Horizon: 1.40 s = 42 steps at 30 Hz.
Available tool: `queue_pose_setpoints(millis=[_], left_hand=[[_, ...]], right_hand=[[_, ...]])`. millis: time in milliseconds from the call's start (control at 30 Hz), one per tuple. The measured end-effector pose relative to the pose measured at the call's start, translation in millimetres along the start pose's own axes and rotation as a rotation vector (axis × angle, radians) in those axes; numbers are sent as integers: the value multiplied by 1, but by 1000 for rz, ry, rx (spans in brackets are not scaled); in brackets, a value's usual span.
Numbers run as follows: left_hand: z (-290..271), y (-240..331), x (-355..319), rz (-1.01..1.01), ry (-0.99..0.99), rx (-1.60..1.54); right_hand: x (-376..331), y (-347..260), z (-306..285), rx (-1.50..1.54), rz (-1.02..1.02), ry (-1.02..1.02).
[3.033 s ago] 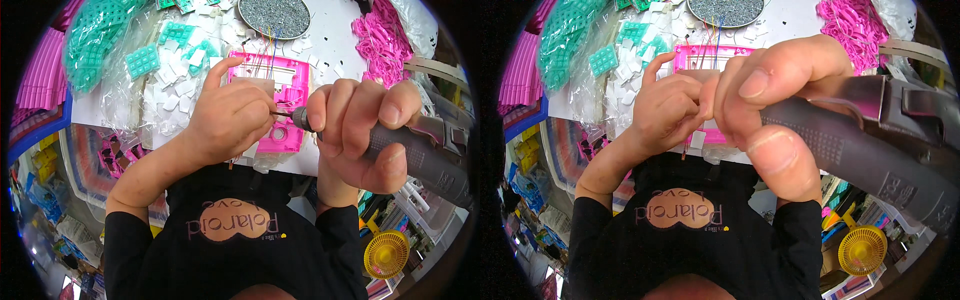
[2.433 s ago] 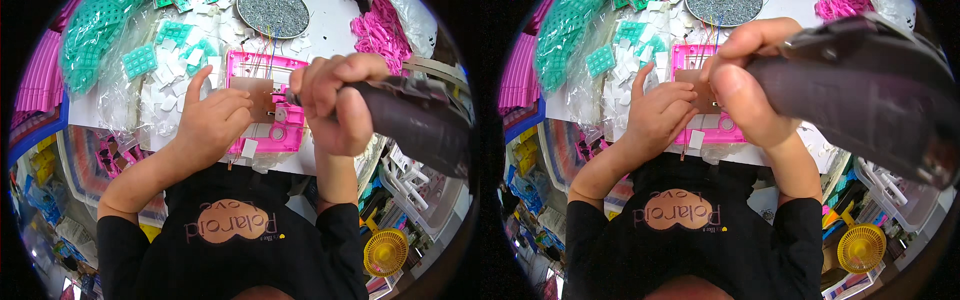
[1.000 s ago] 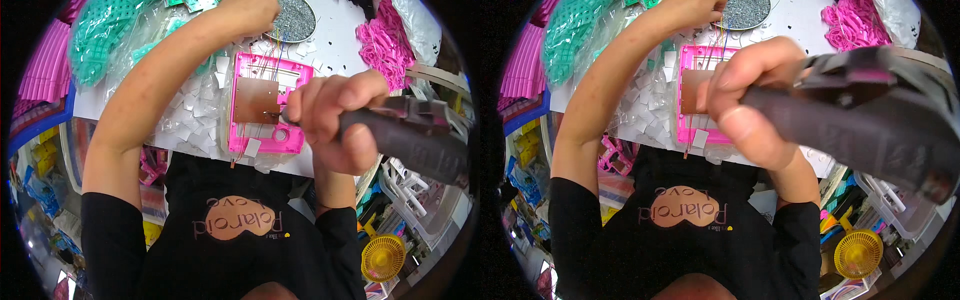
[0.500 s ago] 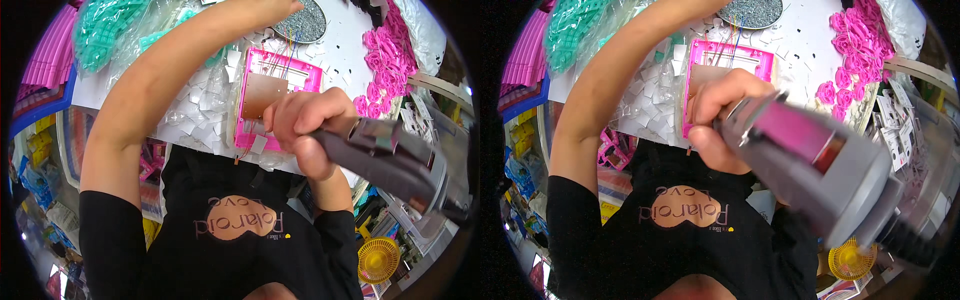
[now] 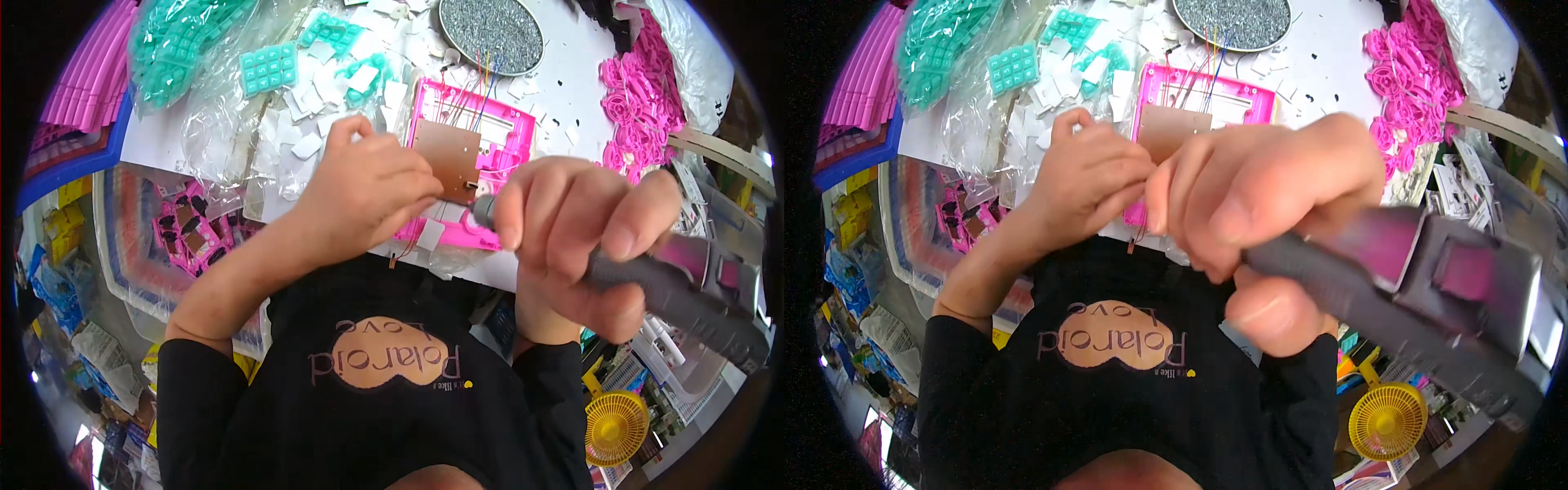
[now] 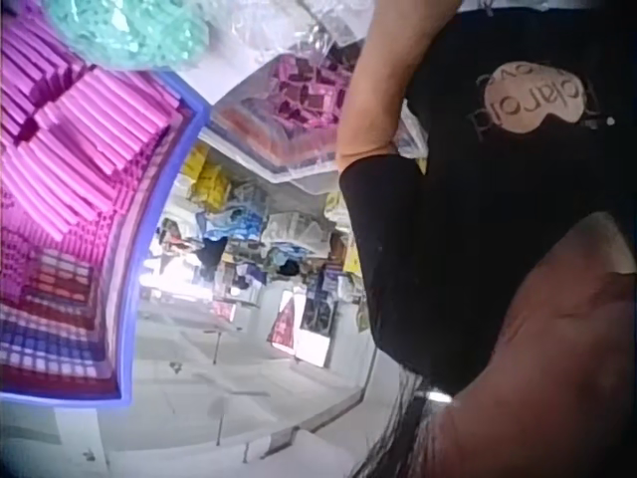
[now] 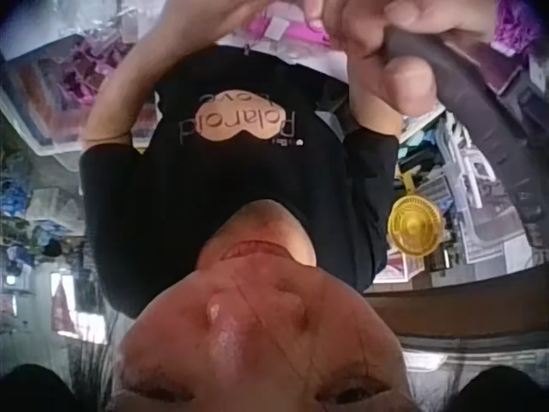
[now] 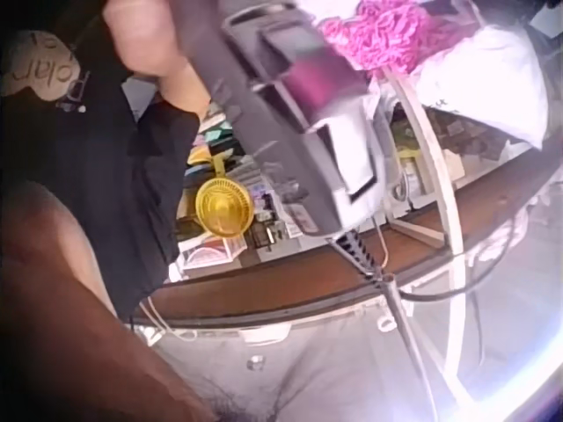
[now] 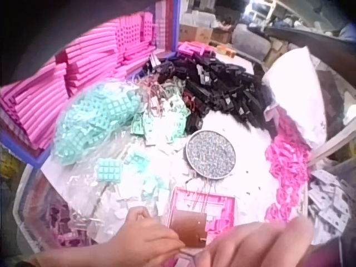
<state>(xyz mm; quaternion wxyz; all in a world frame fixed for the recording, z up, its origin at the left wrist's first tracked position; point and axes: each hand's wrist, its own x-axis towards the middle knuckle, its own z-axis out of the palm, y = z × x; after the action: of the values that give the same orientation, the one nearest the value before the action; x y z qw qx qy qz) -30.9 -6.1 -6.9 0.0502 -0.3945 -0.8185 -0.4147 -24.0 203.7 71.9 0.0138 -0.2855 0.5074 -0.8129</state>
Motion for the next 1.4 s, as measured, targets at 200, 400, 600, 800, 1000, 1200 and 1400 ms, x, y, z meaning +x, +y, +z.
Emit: queue_pose_setpoints(millis=[200,400,600,800,1000,1200,1400], left_hand=[[0,3,-4,39,65,-9],[-1,2,-2,-39,125,90],[-6,8,-17,-92,-22,193],[-3,6,-24,-77,-39,244],[-2,4,-27,-98,-37,216],[-6,21,-22,-63,-138,68],[8,36,-41,-146,-173,94]], right_hand=[[-3,3,7,-17,28,15],[5,10,11,-55,31,59],[18,45,-4,-199,-17,98],[21,61,-5,-271,-16,79],[23,66,-6,-452,10,14],[29,53,-21,-201,30,34],[29,-4,-33,-565,-159,353]])
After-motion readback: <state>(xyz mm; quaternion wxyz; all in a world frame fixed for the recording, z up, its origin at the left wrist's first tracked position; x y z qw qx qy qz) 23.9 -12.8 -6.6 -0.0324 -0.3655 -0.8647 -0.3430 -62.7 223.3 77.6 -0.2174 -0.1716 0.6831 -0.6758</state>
